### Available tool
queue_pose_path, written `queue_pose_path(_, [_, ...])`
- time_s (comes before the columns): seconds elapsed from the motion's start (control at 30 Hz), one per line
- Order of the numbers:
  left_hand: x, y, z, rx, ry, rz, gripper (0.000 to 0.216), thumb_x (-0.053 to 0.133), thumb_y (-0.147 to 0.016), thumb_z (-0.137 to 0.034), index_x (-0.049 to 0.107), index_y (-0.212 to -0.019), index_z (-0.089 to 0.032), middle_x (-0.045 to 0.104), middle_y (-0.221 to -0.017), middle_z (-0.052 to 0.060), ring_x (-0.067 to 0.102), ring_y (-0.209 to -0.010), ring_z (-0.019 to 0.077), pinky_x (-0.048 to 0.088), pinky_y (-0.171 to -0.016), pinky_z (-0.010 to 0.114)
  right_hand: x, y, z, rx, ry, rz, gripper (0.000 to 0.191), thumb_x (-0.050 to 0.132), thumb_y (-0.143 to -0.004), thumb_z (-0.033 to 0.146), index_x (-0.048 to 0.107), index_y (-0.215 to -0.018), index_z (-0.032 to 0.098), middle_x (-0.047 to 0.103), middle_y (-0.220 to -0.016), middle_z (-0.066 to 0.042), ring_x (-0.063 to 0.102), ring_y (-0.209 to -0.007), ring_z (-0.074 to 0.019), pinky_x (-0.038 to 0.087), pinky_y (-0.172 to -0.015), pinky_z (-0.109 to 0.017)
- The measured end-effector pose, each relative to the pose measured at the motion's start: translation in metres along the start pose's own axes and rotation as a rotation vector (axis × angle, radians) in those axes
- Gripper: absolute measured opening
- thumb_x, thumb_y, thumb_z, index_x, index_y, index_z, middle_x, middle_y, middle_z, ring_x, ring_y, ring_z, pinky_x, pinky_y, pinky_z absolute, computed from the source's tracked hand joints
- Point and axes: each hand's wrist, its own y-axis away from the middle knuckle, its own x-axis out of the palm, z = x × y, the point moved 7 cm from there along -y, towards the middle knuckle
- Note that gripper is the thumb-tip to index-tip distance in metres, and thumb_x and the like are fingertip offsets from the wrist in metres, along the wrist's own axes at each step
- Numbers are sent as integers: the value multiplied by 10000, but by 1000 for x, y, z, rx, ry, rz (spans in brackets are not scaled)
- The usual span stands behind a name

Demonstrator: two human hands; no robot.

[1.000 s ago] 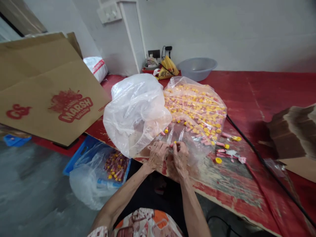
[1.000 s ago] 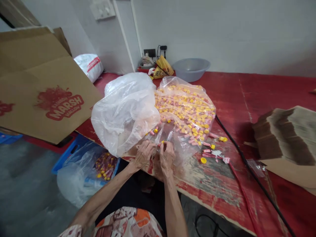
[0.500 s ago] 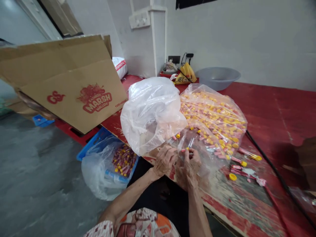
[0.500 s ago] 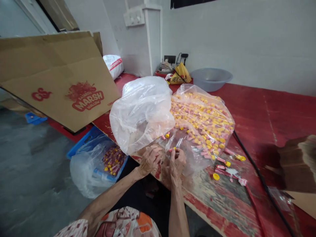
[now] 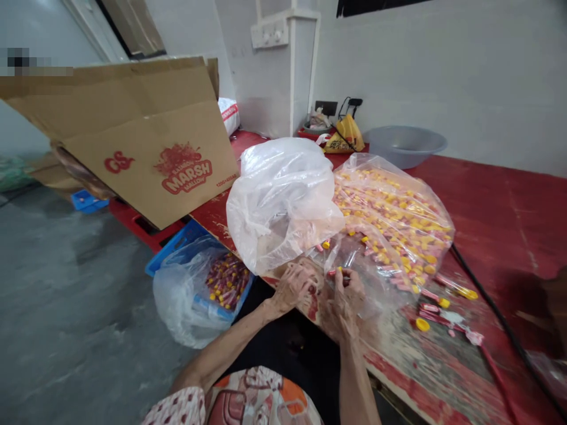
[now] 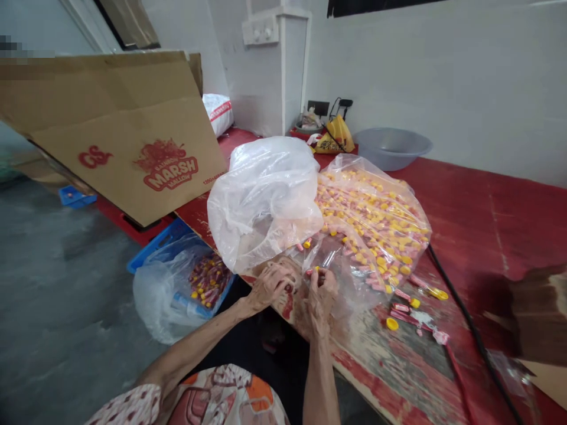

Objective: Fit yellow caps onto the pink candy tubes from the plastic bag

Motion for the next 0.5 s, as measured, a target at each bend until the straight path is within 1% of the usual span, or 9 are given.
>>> queue_pose_path(0.07, [-13, 6, 8, -40, 25, -26, 235, 500, -1054, -195, 679, -1203, -223, 758, -1123, 73, 718, -1096, 218, 599, -971, 389, -5, 1, 0, 19, -14, -56, 429, 501, -943, 638, 645, -896, 237, 724, -851, -79, 622, -743, -236, 462, -746, -377])
queue_pose_path(0.13, [-39, 21, 23, -100, 17, -111, 230, 493, -1063, -207, 680, -1196, -221, 749, -1118, 78, 716, -1098, 208, 602, -967, 367, -9, 2, 0, 33, -19, -116, 443, 507, -943, 646, 653, -917, 229, 729, -875, -83, 620, -757, -233, 463, -751, -373])
queue_pose_path(0.23, [-87, 61, 57, -224, -89, -250, 187, 516, -1068, -262, 686, -1131, -220, 726, -1086, 82, 708, -1057, 215, 602, -962, 378, -5, 1, -4, 47, -36, -89, 459, 500, -946, 654, 661, -914, 226, 739, -897, -89, 627, -769, -228, 464, -751, -365])
queue_pose_path(0.3, [-112, 93, 88, -339, -185, -255, 206, 509, -1069, -309, 687, -1115, -217, 703, -1097, 90, 698, -1014, 228, 607, -911, 395, -2, -1, -8, 68, -52, -66, 472, 487, -947, 661, 661, -902, 224, 736, -869, -80, 628, -751, -220, 461, -745, -356])
queue_pose_path(0.37, [-129, 120, 114, -434, -274, -238, 247, 497, -1059, -376, 690, -1073, -224, 672, -1062, 88, 681, -950, 244, 611, -857, 417, -1, -2, -11, 81, -52, -71, 487, 483, -942, 673, 660, -902, 221, 730, -839, -70, 627, -738, -217, 457, -747, -354])
queue_pose_path(0.4, [-135, 130, 124, -484, -304, -251, 261, 484, -1058, -394, 689, -1066, -231, 659, -1048, 84, 675, -966, 256, 610, -869, 431, 0, -2, -11, 81, -49, -71, 492, 486, -939, 677, 662, -910, 219, 730, -836, -69, 629, -744, -219, 457, -753, -355])
queue_pose_path(0.47, [-140, 134, 132, -542, -308, -295, 273, 463, -1061, -395, 681, -1091, -234, 653, -1070, 90, 668, -1038, 272, 600, -935, 452, 2, -3, -11, 67, -40, -61, 504, 488, -937, 682, 669, -930, 212, 733, -851, -72, 636, -760, -224, 461, -765, -361])
queue_pose_path(0.5, [-138, 129, 130, -543, -283, -316, 273, 454, -1064, -382, 676, -1108, -229, 658, -1088, 96, 666, -1073, 272, 590, -972, 454, 3, -3, -10, 57, -36, -57, 509, 487, -938, 682, 672, -939, 209, 735, -865, -77, 640, -772, -227, 465, -775, -365])
